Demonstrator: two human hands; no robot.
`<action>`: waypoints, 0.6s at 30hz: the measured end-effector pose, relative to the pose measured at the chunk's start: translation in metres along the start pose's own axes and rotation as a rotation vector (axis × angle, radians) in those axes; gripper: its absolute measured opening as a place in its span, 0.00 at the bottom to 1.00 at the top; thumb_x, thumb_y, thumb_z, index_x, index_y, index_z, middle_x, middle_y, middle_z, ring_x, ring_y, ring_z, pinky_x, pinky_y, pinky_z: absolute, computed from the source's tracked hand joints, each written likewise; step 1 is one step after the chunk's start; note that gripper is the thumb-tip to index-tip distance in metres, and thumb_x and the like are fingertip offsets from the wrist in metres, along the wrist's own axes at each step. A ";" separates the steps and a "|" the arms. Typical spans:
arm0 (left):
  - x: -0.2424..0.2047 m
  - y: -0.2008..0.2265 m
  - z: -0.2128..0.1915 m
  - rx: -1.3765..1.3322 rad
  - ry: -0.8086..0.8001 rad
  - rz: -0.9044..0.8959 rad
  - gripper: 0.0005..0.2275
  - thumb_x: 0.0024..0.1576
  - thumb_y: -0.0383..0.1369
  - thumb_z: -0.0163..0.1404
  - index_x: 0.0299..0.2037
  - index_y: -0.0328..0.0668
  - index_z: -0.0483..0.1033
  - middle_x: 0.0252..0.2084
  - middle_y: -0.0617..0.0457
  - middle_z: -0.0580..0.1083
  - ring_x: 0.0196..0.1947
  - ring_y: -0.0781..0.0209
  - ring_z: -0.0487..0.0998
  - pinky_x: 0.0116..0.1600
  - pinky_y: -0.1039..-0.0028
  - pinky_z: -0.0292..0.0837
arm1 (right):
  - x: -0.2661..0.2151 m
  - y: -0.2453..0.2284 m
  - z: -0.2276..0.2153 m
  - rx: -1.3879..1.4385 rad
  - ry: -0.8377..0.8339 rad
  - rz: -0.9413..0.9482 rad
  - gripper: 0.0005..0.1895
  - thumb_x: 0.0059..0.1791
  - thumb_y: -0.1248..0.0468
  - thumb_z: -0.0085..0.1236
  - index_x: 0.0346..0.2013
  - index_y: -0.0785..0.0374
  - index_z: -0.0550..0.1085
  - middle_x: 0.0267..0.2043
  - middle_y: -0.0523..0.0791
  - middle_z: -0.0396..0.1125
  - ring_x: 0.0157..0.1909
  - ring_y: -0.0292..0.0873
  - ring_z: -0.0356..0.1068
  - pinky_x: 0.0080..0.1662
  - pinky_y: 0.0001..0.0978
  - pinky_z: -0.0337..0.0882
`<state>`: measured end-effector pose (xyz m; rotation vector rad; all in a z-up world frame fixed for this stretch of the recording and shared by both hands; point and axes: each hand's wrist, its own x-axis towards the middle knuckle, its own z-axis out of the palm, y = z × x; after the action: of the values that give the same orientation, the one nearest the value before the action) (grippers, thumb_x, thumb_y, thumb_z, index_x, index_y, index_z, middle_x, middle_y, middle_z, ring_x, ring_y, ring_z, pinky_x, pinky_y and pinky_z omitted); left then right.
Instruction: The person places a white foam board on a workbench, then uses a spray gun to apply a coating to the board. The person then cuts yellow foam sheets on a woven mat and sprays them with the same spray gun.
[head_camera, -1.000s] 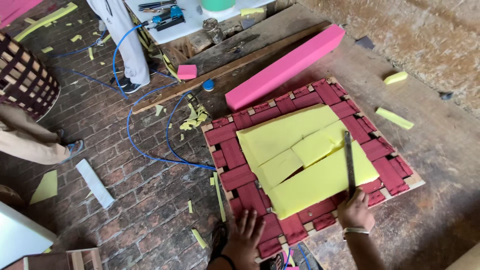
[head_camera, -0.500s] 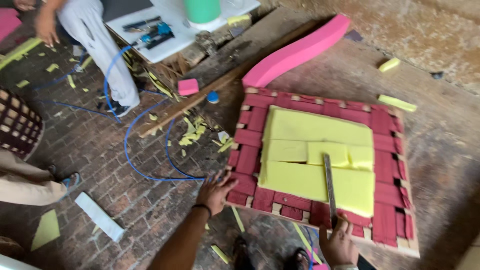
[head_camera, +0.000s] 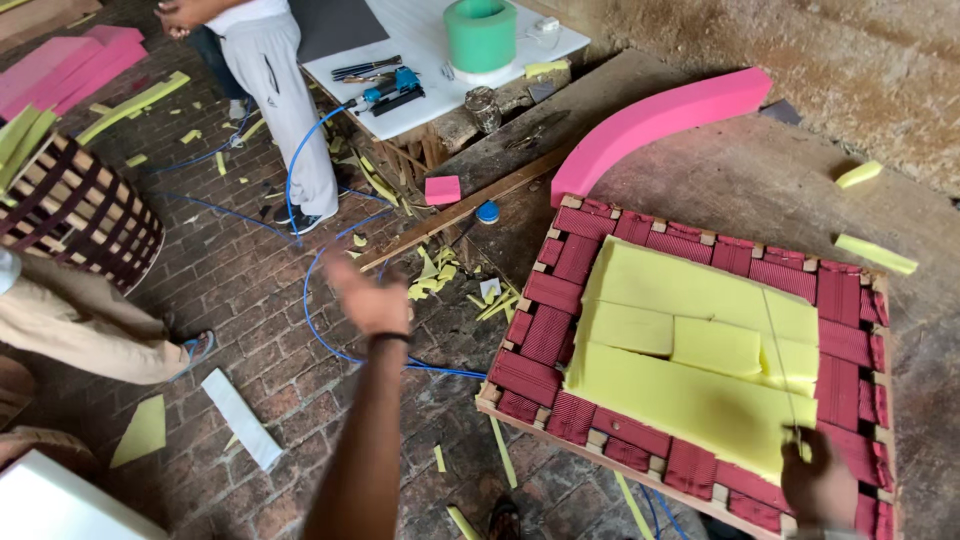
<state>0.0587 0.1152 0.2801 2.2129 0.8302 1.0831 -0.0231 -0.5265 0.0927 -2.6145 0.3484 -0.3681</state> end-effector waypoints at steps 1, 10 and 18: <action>-0.026 -0.002 0.019 0.119 -0.213 -0.149 0.41 0.51 0.29 0.65 0.71 0.32 0.49 0.71 0.34 0.60 0.71 0.40 0.62 0.74 0.62 0.56 | 0.025 0.002 -0.002 -0.011 -0.023 -0.045 0.15 0.54 0.58 0.58 0.56 0.45 0.75 0.50 0.50 0.74 0.47 0.54 0.75 0.46 0.43 0.75; -0.318 -0.072 0.059 -0.516 -0.665 -1.232 0.49 0.50 0.41 0.55 0.79 0.58 0.31 0.76 0.42 0.55 0.66 0.44 0.66 0.68 0.48 0.62 | 0.140 -0.014 0.058 -0.177 -0.229 -0.283 0.22 0.55 0.50 0.49 0.64 0.45 0.72 0.71 0.43 0.64 0.64 0.53 0.68 0.63 0.50 0.68; -0.343 -0.031 0.071 -0.657 -0.866 -1.371 0.35 0.56 0.44 0.57 0.73 0.55 0.55 0.69 0.52 0.65 0.45 0.49 0.73 0.67 0.52 0.70 | 0.097 -0.029 0.036 -0.072 -0.143 -0.330 0.24 0.56 0.49 0.42 0.65 0.49 0.70 0.70 0.47 0.63 0.69 0.53 0.64 0.65 0.53 0.62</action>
<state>-0.0590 -0.1249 0.0517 0.9039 1.0276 -0.2748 0.0841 -0.5164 0.0955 -2.7509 -0.1222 -0.2775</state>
